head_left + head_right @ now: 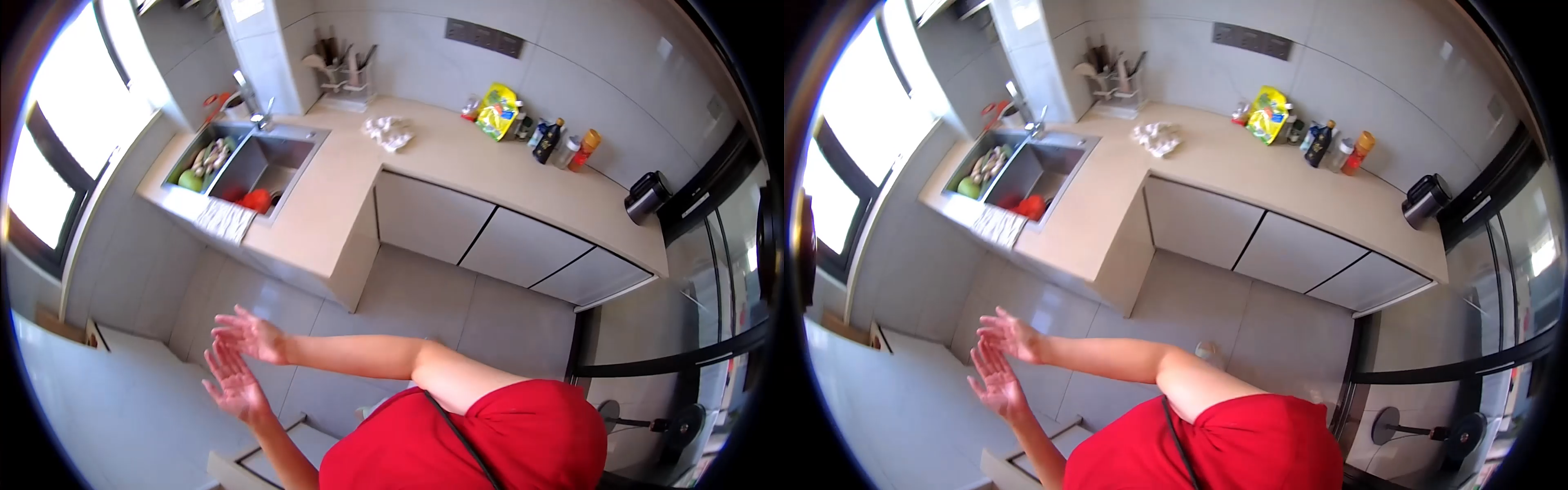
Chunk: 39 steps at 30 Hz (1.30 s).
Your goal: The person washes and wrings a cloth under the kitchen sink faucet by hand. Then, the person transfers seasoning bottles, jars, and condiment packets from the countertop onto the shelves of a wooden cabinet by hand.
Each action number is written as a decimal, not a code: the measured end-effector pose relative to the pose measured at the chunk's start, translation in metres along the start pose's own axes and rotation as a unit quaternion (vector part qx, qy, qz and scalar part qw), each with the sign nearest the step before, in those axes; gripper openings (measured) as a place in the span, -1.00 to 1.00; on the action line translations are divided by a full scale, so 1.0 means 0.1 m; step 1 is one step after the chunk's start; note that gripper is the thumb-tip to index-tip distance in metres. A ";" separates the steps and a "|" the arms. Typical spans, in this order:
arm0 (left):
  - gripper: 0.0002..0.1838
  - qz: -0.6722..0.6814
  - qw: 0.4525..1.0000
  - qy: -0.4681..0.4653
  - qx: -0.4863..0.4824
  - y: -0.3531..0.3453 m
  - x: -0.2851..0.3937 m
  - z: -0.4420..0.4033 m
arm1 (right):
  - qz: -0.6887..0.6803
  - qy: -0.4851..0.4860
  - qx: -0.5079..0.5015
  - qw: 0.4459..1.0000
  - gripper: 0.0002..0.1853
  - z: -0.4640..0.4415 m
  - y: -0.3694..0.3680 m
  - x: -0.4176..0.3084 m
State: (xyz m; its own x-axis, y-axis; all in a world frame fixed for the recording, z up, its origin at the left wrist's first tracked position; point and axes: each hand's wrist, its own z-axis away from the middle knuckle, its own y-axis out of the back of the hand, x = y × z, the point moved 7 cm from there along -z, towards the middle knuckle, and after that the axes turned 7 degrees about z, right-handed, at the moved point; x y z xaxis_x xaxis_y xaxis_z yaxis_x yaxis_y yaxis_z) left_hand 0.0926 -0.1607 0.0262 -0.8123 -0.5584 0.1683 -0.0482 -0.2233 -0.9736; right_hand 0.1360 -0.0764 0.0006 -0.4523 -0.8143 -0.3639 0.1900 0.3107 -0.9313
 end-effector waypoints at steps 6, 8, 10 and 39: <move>-0.36 -0.034 0.970 0.233 -0.065 -0.36 -2.76 -0.36 | 0.020 0.202 0.082 0.976 -0.41 1.28 1.09 -2.37; -0.34 -0.033 0.947 0.307 -0.093 -0.43 -3.59 -0.42 | 0.022 0.264 0.123 0.957 -0.39 1.75 1.35 -3.02; -0.33 -0.063 0.926 0.354 -0.111 -0.52 -4.36 -0.46 | 0.029 0.316 0.135 0.939 -0.37 2.19 1.53 -3.59; -0.37 -0.487 0.682 0.456 -0.300 0.01 -10.60 -2.29 | 0.042 0.535 0.624 0.568 -0.57 5.00 4.89 -7.02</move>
State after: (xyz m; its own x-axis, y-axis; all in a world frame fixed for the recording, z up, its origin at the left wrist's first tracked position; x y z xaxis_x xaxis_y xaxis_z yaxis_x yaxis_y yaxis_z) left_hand 0.8201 0.6141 -0.1887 -0.2361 0.4119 0.8801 -0.8292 0.3868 -0.4035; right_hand 0.9824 0.4024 -0.1923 -0.5401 0.1505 -0.8280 0.4172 -0.8066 -0.4188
